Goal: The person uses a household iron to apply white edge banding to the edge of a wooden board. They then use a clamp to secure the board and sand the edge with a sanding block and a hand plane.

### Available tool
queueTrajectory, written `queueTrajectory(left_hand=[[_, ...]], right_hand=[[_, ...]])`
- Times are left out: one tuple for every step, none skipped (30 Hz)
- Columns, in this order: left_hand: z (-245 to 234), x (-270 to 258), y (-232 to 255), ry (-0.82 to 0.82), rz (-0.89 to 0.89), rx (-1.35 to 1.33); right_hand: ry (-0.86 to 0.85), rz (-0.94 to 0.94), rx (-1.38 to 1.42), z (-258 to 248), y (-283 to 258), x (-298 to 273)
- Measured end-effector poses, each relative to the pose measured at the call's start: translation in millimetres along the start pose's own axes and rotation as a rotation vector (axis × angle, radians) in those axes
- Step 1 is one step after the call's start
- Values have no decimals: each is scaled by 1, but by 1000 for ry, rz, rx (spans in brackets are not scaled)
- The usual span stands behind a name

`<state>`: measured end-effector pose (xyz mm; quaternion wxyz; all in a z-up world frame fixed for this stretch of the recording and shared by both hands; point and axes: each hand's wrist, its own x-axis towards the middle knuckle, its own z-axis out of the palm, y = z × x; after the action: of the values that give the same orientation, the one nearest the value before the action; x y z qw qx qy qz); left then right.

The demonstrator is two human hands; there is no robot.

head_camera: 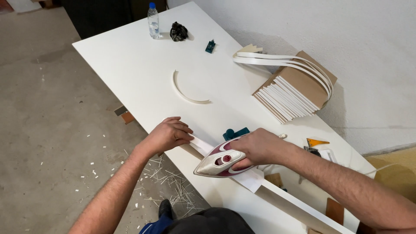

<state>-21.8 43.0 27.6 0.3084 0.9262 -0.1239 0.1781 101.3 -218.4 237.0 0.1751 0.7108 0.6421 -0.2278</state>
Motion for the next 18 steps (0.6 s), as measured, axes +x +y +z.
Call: queueTrajectory(left_hand=[[-2, -2, -8, 16, -5, 13], [-8, -3, -10, 17, -7, 17], [-11, -4, -11, 6, -14, 17], [-15, -5, -13, -6, -22, 18], [-14, -5, -18, -4, -28, 19], [-13, -5, -24, -2, -39, 5], [-14, -6, -31, -2, -48, -6], [-16, -7, -33, 1, -53, 0], [-19, -7, -35, -7, -82, -21], [-22, -7, -37, -15, -111, -42], [-20, -6, -41, -13, -116, -42], [-18, -6, -46, -10, -126, -85], [-16, -5, -49, -6, -135, -130], [-18, -6, -45, -3, -139, -132], [-22, -5, -43, -15, -148, -130], [-25, -3, -40, -27, -156, -128], [-25, -3, -41, -26, -155, -126], [-24, -2, -42, -34, -165, -123]], right_hand=[[0, 8, -5, -2, -1, 1], [3, 4, -7, -2, -1, 4], [4, 14, -5, 0, 0, 6], [5, 23, -3, 1, 1, 9], [4, 17, -6, 0, 1, 10], [11, 25, 8, -1, 1, 11], [22, 32, 21, -3, 1, 13], [24, 26, 18, -5, -1, 13], [38, 29, 20, -6, -2, 12], [52, 33, 21, -8, -3, 12], [50, 28, 19, -9, -4, 13], [54, 29, 26, -10, -6, 14], [58, 31, 32, -11, -7, 14], [54, 28, 30, -10, -6, 15], [68, 25, 24, -9, -4, 17], [82, 22, 17, -8, -2, 18], [83, 23, 15, -8, -2, 20], [73, 31, 25, -9, -1, 21]])
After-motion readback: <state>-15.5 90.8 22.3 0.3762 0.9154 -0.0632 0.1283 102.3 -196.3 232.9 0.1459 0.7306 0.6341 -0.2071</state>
